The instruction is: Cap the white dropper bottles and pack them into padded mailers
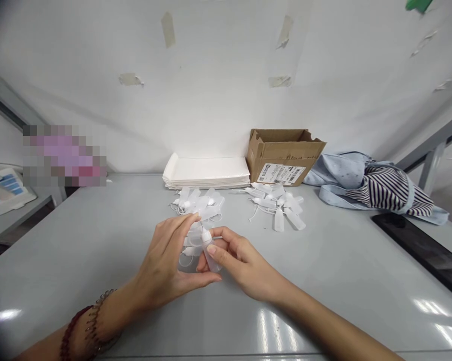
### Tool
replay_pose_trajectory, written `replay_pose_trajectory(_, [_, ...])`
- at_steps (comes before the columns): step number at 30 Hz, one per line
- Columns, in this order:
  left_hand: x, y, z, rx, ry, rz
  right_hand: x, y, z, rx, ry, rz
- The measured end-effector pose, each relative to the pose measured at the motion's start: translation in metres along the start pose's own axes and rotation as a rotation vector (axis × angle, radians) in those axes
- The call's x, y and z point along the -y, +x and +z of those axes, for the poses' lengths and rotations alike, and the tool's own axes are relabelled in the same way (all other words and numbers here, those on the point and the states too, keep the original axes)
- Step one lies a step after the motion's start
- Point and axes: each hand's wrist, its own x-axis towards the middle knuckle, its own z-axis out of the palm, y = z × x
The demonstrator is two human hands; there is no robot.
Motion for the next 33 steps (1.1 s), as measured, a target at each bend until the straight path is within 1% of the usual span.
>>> replay_pose_trajectory(7, [0.001, -0.001, 0.000, 0.019, -0.054, -0.002, 0.001, 0.001, 0.000, 0.005, -0.013, 0.012])
replay_pose_trajectory(14, [0.002, 0.002, 0.001, -0.017, -0.078, 0.007, -0.002, 0.002, 0.000, 0.028, -0.004, 0.012])
replay_pose_trajectory(18, [0.003, 0.002, 0.002, 0.011, -0.077, -0.010, -0.003, 0.002, 0.000, 0.022, -0.018, 0.027])
replay_pose_trajectory(20, [0.004, 0.001, 0.003, 0.036, -0.077, -0.033, -0.004, 0.002, -0.001, -0.010, -0.034, 0.044])
replay_pose_trajectory(23, [0.009, 0.001, 0.003, 0.071, -0.076, -0.114, -0.003, 0.004, -0.005, -0.153, -0.110, 0.055])
replay_pose_trajectory(25, [0.013, 0.001, 0.003, 0.073, -0.061, -0.183, -0.001, 0.005, -0.010, -0.262, -0.150, 0.049])
replay_pose_trajectory(28, [0.019, 0.002, 0.004, 0.074, -0.004, -0.237, 0.003, 0.006, -0.023, -0.417, -0.249, -0.021])
replay_pose_trajectory(29, [0.020, 0.003, 0.004, 0.078, 0.019, -0.241, 0.005, 0.006, -0.029, -0.482, -0.339, -0.060])
replay_pose_trajectory(30, [0.022, 0.003, 0.004, 0.082, 0.042, -0.241, 0.005, 0.006, -0.036, -0.549, -0.486, -0.097])
replay_pose_trajectory(32, [0.023, 0.004, 0.003, 0.083, 0.086, -0.240, 0.005, 0.007, -0.053, -0.663, -0.859, -0.139])
replay_pose_trajectory(33, [0.023, 0.005, 0.003, 0.082, 0.110, -0.239, 0.003, 0.008, -0.063, -0.696, -1.082, -0.142])
